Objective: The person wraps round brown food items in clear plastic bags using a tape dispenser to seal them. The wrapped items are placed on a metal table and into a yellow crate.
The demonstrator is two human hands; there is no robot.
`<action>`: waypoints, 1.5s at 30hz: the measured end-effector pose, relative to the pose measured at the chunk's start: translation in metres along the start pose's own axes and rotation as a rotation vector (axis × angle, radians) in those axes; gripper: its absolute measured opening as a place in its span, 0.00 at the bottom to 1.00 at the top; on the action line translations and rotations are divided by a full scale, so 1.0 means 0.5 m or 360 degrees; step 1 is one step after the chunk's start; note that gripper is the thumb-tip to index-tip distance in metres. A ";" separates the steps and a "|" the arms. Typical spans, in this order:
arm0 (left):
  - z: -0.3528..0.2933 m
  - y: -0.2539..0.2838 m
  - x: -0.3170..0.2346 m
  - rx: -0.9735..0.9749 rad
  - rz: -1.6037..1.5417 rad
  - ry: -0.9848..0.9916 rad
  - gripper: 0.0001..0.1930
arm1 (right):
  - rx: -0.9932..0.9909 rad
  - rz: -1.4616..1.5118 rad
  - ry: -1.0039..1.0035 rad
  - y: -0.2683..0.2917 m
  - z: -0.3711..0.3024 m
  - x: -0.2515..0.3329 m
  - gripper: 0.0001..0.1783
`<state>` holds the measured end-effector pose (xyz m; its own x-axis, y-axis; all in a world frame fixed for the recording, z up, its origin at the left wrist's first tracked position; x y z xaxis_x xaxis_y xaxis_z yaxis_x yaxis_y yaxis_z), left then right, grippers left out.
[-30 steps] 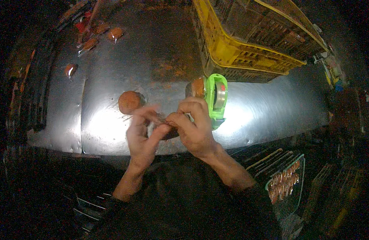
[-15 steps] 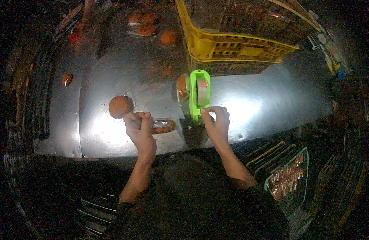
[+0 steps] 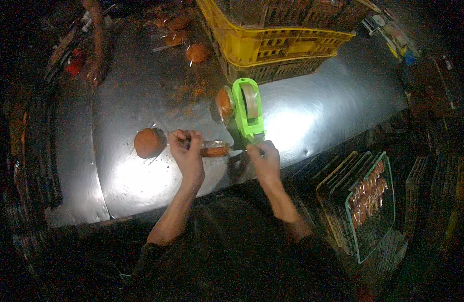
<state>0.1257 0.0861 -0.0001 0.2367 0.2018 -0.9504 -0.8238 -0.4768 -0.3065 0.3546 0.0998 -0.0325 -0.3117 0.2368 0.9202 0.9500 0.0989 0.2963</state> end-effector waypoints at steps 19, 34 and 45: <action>-0.136 -0.171 0.077 0.0590 0.0284 0.0526 0.12 | 0.0077 0.0049 0.0113 0.081 -0.088 0.098 0.12; -0.102 -0.134 0.058 0.0201 -0.0269 0.0400 0.11 | 0.1024 0.0524 -0.0489 0.013 0.022 -0.004 0.07; 0.011 -0.053 -0.138 0.0696 -0.0017 0.0023 0.16 | 0.1113 0.0376 -0.0034 -0.130 -0.012 0.184 0.13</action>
<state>0.1285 0.0895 0.0740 0.2511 0.1910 -0.9489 -0.9611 -0.0670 -0.2679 0.2645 0.1091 0.0344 -0.1077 0.3463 0.9319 0.7587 0.6344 -0.1480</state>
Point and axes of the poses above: each hand's wrist, its own z-axis towards the middle knuckle, its own y-axis out of the back of the hand, x = y × z, the point moved 6 cm from there along z, towards the middle knuckle, and after that the axes turned 4 degrees about x, right-handed, at the moved point
